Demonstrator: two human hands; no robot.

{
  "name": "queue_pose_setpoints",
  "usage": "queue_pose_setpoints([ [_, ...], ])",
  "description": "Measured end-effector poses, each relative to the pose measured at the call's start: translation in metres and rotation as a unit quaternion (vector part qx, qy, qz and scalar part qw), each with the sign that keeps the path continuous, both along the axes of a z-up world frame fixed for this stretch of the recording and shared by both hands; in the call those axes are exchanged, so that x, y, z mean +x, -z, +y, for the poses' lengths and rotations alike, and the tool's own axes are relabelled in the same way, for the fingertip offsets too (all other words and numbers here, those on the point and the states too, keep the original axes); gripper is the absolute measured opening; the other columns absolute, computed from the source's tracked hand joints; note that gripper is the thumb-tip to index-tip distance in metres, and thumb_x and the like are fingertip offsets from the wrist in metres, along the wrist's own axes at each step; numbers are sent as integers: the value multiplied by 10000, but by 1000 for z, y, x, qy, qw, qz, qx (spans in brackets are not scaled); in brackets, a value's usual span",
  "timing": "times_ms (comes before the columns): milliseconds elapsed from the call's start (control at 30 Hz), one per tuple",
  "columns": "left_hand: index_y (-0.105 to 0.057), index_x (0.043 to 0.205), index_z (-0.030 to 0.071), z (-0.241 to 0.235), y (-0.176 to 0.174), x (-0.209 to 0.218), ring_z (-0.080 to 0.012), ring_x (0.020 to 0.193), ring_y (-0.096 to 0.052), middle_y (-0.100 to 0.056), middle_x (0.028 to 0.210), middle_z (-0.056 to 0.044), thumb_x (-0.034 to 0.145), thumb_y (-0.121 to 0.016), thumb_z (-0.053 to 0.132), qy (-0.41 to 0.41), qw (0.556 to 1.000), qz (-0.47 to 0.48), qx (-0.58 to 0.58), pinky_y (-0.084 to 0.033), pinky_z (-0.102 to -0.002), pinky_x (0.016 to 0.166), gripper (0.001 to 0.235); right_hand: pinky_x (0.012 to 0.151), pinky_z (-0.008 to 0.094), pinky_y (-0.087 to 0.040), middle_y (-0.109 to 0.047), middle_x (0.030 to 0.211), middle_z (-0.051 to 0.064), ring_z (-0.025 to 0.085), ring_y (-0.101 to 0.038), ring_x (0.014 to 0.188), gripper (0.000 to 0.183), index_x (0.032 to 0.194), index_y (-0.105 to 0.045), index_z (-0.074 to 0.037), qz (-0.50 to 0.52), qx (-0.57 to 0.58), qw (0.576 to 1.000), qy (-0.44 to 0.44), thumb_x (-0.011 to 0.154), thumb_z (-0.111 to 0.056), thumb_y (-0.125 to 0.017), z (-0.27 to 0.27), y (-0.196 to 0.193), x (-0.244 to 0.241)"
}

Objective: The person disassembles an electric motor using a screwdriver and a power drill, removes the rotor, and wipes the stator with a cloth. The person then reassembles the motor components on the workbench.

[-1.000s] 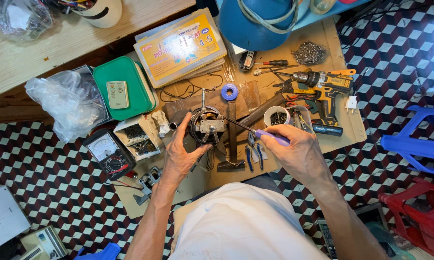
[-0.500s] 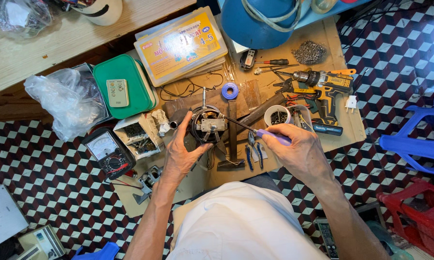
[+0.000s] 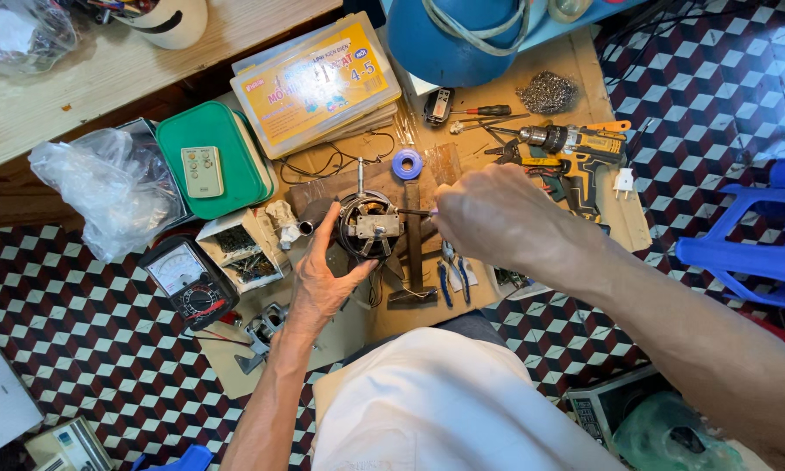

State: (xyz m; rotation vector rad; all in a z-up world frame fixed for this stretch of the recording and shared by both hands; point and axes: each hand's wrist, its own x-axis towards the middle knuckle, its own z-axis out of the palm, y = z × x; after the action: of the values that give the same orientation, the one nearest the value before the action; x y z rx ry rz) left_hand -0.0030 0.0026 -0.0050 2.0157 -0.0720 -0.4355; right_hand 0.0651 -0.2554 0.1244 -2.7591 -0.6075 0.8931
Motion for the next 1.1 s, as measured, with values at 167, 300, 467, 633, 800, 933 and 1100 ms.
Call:
queue_pose_setpoints([
  [167,-328,1567,194,-2,-2,0,-296,1392,-531,-515,1530,-173,755,-873,175,-8,1000,8,3,-423,-417,1173,978,467,348,-560,-650,670,112,221,-683,568,116,809,-648,17,-173,18,971,-162,702,-6,-689,-2,9,-14],
  [300,-324,1573,200,-2,-1,0,-304,1403,-522,-506,1541,-173,765,-872,173,-5,1000,9,-5,-413,-424,1182,977,521,391,-559,-661,688,112,243,-693,594,99,774,-639,-40,-156,28,981,-109,825,-115,-679,-7,12,-17],
  [467,-343,1550,227,-1,-2,1,-302,1384,-527,-515,1548,-144,740,-894,206,-11,1000,11,18,-429,-423,1151,980,529,426,-546,-684,685,120,287,-692,593,290,784,-659,-50,-140,55,989,-13,933,-299,-659,-8,-13,-19],
  [633,-351,1565,218,-1,4,-1,-306,1352,-562,-559,1492,-155,735,-890,242,-13,1000,-14,0,-455,-410,1135,990,553,425,-544,-736,722,109,255,-695,563,265,995,-745,-108,-57,33,989,131,932,-345,-643,-4,-49,-29],
  [800,-380,1549,204,-1,5,0,-305,1319,-607,-613,1437,-151,727,-893,235,-17,999,-27,-20,-477,-402,1129,969,549,390,-548,-760,751,86,219,-705,552,270,1066,-776,-140,-56,89,985,140,910,-329,-662,13,-47,-23],
  [933,-376,1554,198,1,4,-3,-316,1334,-592,-588,1461,-153,737,-882,224,-23,999,-11,-32,-474,-407,1128,962,509,375,-550,-759,729,59,213,-698,511,271,1103,-771,-171,-14,54,989,136,936,-353,-660,24,-34,-20],
  [1100,-377,1552,186,0,5,0,-324,1350,-571,-566,1487,-156,734,-888,222,-15,999,-37,-23,-452,-420,1146,964,517,391,-539,-743,713,87,217,-688,513,244,1015,-778,-119,-71,92,989,97,914,-314,-672,28,-24,-20],
])
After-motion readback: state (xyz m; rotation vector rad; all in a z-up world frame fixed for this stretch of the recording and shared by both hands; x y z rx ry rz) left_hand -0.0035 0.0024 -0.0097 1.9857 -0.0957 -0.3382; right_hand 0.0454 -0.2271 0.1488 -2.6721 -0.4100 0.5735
